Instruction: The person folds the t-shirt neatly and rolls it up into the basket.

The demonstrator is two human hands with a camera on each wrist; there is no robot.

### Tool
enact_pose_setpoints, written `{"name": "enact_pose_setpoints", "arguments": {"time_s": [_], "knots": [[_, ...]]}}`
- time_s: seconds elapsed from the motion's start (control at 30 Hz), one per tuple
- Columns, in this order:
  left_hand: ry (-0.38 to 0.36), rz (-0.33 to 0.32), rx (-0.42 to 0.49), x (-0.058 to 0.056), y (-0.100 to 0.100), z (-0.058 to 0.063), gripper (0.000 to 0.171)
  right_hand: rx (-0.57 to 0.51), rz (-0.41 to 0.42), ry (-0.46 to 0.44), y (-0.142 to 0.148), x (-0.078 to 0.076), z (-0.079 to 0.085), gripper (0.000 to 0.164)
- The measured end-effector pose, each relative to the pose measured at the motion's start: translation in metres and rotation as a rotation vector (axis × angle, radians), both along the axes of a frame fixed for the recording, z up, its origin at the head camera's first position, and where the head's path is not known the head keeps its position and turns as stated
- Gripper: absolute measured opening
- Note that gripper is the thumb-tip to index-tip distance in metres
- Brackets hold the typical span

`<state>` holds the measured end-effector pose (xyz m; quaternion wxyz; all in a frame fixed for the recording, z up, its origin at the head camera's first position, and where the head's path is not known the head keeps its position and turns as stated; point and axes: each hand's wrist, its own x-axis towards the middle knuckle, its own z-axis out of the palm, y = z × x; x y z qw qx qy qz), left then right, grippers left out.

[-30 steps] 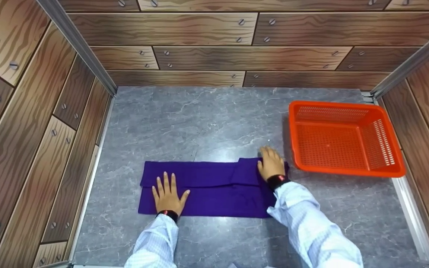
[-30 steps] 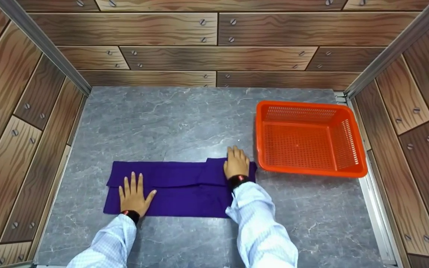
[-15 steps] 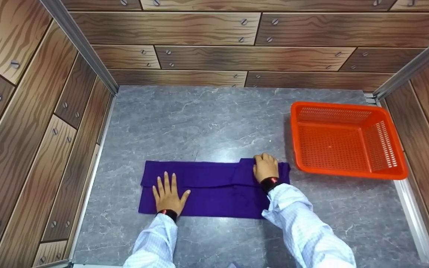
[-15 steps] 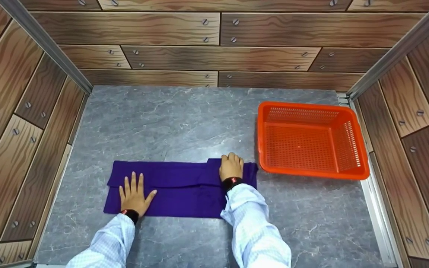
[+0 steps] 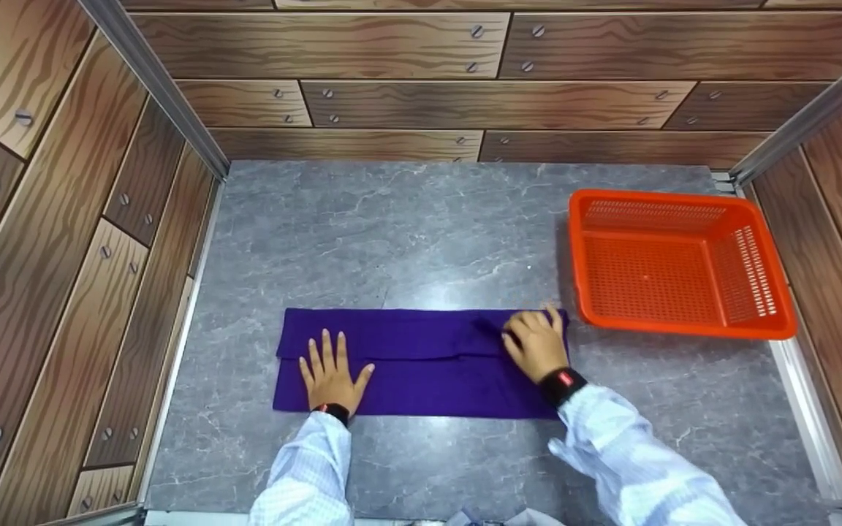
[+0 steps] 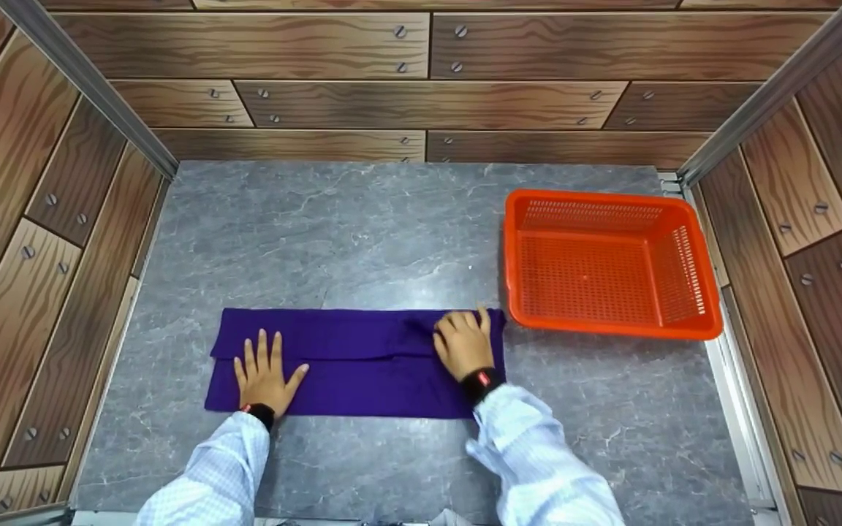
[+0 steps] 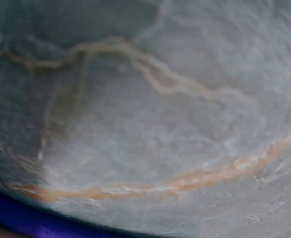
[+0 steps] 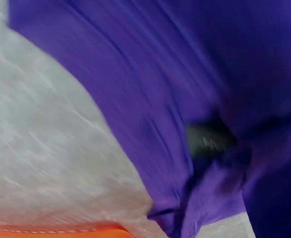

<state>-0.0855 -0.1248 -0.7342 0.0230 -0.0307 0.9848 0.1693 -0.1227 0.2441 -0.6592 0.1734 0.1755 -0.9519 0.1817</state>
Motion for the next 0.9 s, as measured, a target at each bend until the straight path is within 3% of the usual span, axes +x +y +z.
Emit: {"name": "enact_pose_setpoints", "arguments": {"time_s": [0.23, 0.53, 0.7, 0.9], "knots": [[-0.010, 0.003, -0.011, 0.001, 0.000, 0.001, 0.084, 0.018, 0.161, 0.115, 0.006, 0.043, -0.008, 0.010], [-0.056, 0.004, -0.008, -0.001, 0.001, 0.005, 0.085, 0.105, 0.327, 0.082, 0.004, 0.080, -0.027, 0.012], [-0.059, 0.003, -0.011, -0.002, 0.001, 0.005, 0.085, 0.127, 0.336, 0.072, 0.001, 0.088, -0.038, 0.015], [-0.041, 0.001, 0.001, -0.001, 0.000, 0.003, 0.085, 0.151, 0.253, 0.066, -0.008, 0.103, -0.043, 0.016]]}}
